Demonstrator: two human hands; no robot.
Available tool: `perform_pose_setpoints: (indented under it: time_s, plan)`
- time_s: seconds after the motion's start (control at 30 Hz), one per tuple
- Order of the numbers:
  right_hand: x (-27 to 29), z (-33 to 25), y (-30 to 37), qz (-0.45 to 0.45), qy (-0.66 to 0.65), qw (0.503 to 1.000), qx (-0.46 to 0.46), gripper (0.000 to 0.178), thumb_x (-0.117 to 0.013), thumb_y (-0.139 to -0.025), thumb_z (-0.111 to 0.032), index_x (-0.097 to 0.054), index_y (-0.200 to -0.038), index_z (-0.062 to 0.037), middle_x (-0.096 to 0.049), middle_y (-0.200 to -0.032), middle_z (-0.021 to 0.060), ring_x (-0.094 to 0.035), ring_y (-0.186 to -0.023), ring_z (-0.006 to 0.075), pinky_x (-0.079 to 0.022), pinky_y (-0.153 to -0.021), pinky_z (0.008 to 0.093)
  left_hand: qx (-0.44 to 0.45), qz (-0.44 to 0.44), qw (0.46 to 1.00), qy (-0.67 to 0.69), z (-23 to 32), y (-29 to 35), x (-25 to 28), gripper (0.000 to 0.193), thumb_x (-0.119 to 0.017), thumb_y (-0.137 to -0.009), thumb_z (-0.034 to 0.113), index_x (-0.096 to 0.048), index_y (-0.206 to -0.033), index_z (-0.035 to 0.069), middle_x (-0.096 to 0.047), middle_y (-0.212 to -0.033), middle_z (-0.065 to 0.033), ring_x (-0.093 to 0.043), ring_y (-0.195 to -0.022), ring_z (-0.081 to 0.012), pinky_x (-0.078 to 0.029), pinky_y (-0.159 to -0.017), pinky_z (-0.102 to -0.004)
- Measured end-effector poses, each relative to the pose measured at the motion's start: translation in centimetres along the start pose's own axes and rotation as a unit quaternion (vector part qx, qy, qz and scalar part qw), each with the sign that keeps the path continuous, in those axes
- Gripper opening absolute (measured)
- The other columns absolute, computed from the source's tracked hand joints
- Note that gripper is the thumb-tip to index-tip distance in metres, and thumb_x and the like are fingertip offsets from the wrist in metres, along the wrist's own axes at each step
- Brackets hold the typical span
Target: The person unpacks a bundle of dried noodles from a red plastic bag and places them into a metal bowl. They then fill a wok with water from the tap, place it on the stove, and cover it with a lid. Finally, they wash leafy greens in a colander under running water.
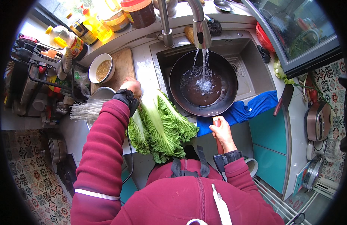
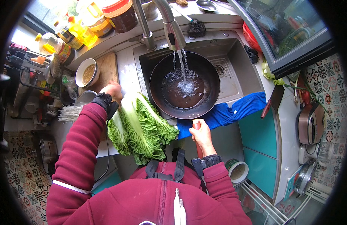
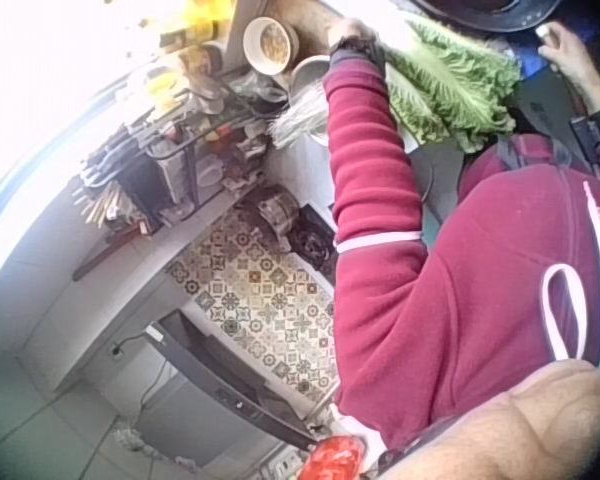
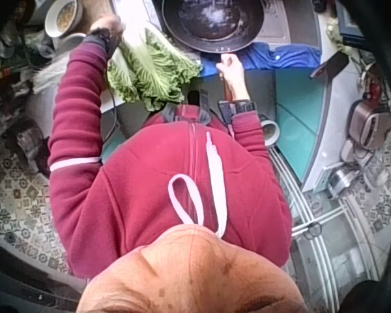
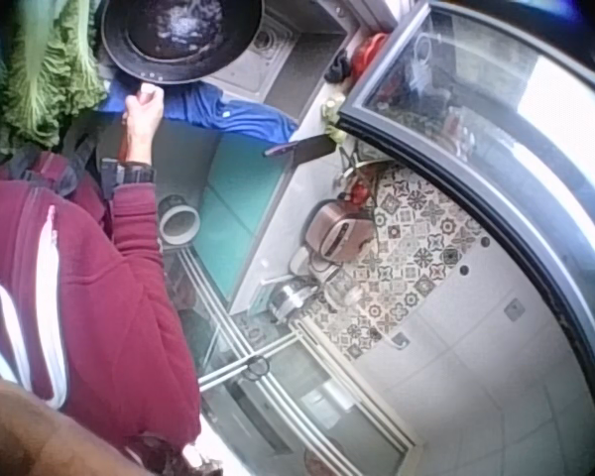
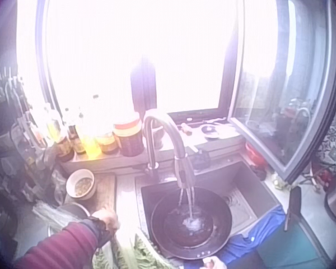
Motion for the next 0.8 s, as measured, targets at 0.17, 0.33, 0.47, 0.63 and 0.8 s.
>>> perform_pose_setpoints:
  time_s: [0.17, 0.33, 0.47, 0.63, 0.8]
  plan:
    - [0.0, -0.3, 0.1, 0.000, 0.001, 1.000, -0.001, 0.032, -0.067, -0.076, -0.005, -0.053, -0.104, -0.0050, -0.053, -0.067, 0.0000, -0.051, -0.048, 0.0068, -0.042, -0.043, 0.0229, -0.005, -0.015, 1.000, -0.008, 0.2, 1.3, 0.5, 0.102, -0.081, -0.067, 0.027, -0.021, -0.141, -0.009, -0.030, -0.142, -0.0267, -0.045, -0.126, -0.0333, -0.045, -0.101, -0.0385]
    - [0.2, -0.4, 0.2, -0.001, 0.002, 1.000, -0.002, 0.031, -0.067, -0.075, -0.006, -0.054, -0.104, -0.0049, -0.055, -0.067, 0.0011, -0.052, -0.048, 0.0077, -0.043, -0.043, 0.0236, 0.008, -0.009, 0.999, 0.038, 0.2, 3.2, 1.8, 0.098, -0.079, -0.068, 0.025, -0.023, -0.141, -0.009, -0.030, -0.140, -0.0299, -0.046, -0.125, -0.0357, -0.045, -0.100, -0.0410]
    - [0.2, -0.4, 0.1, -0.003, -0.004, 1.000, -0.001, 0.032, -0.067, -0.073, -0.007, -0.054, -0.103, -0.0048, -0.056, -0.068, 0.0030, -0.053, -0.048, 0.0092, -0.044, -0.044, 0.0251, -0.024, -0.030, 0.999, -0.021, 0.6, 3.4, 1.7, 0.099, -0.079, -0.067, 0.026, -0.022, -0.141, -0.009, -0.030, -0.140, -0.0297, -0.046, -0.125, -0.0375, -0.045, -0.100, -0.0423]
    - [0.2, -0.2, 0.1, -0.003, -0.012, 1.000, -0.005, 0.032, -0.067, -0.073, -0.006, -0.055, -0.102, -0.0051, -0.055, -0.067, 0.0025, -0.052, -0.047, 0.0091, -0.044, -0.043, 0.0249, -0.006, -0.018, 1.000, -0.003, 0.3, 2.7, 1.5, 0.103, -0.080, -0.065, 0.030, -0.022, -0.141, -0.008, -0.031, -0.139, -0.0284, -0.046, -0.124, -0.0357, -0.046, -0.099, -0.0415]
    - [0.2, -0.1, 0.1, -0.007, -0.023, 1.000, -0.003, 0.031, -0.067, -0.073, -0.006, -0.055, -0.102, -0.0054, -0.055, -0.067, 0.0025, -0.052, -0.047, 0.0089, -0.044, -0.043, 0.0248, 0.006, -0.002, 0.999, 0.038, 0.1, 2.2, 1.1, 0.100, -0.079, -0.066, 0.025, -0.022, -0.139, -0.011, -0.035, -0.135, -0.0287, -0.047, -0.123, -0.0344, -0.046, -0.097, -0.0401]
Point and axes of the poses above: each hand's wrist, its own y-axis away from the middle knuckle, its own x-axis out of the back of the hand, z = x × y, the point moved 7 cm from there along -y, towards the middle knuckle
